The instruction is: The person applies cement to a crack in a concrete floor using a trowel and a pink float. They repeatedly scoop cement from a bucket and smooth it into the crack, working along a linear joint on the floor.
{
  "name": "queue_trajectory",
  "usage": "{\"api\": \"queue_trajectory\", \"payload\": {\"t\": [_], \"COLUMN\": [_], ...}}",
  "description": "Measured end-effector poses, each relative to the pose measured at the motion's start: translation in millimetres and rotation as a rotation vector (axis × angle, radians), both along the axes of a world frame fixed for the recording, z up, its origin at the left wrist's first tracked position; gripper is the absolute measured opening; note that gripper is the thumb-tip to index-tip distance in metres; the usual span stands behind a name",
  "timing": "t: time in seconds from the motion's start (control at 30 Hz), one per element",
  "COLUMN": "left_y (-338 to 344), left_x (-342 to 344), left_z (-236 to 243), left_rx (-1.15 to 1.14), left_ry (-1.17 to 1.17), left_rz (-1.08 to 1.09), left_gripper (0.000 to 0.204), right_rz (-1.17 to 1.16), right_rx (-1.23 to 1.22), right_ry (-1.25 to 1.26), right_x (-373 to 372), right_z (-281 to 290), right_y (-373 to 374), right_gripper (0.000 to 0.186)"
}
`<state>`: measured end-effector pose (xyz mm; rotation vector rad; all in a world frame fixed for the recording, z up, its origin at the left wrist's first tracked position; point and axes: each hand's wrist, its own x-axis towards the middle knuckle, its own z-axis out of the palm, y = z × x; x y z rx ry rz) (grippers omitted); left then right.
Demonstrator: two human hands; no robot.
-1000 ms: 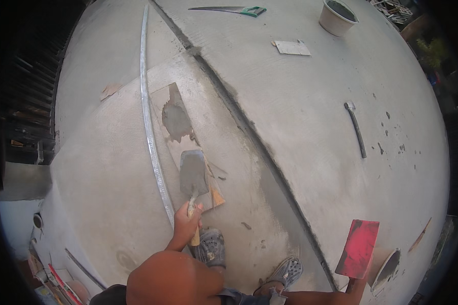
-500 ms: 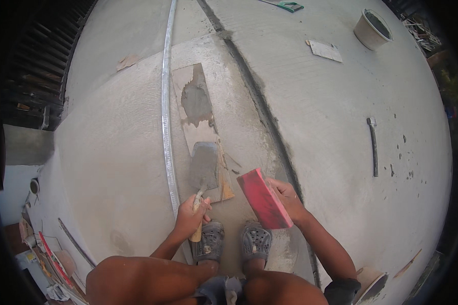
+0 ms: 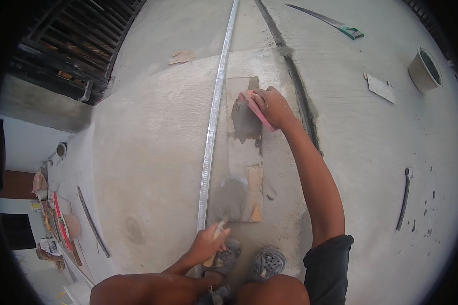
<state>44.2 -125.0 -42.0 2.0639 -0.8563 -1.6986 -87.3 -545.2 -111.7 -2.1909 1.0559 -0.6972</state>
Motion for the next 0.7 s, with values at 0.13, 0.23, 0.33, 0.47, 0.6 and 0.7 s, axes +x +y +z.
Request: {"api": "queue_trajectory", "payload": {"t": [0.13, 0.23, 0.33, 0.47, 0.6, 0.7], "left_y": [1, 5, 9, 13, 8, 16], "left_x": [6, 9, 10, 10, 13, 17], "left_z": [4, -5, -9, -9, -6, -6], "left_rx": [0.028, 0.053, 0.046, -0.037, -0.044, -0.079], "left_ry": [0.015, 0.062, 0.107, 0.132, 0.174, 0.209], "left_rz": [0.02, 0.032, 0.107, 0.139, 0.121, 0.154], "left_gripper": [0.042, 0.043, 0.046, 0.051, 0.051, 0.047], "right_rz": [0.183, 0.27, 0.301, 0.205, -0.107, -0.385], "right_rx": [0.066, 0.107, 0.333, 0.882, 0.869, 1.066], "right_ry": [0.111, 0.128, 0.038, -0.323, -0.714, -0.935], "right_x": [20, 16, 4, -40, -76, -94], "right_z": [-9, -10, -11, -10, -15, -26], "right_y": [-6, 15, 40, 60, 138, 199], "right_gripper": [0.035, 0.037, 0.038, 0.032, 0.031, 0.029]}}
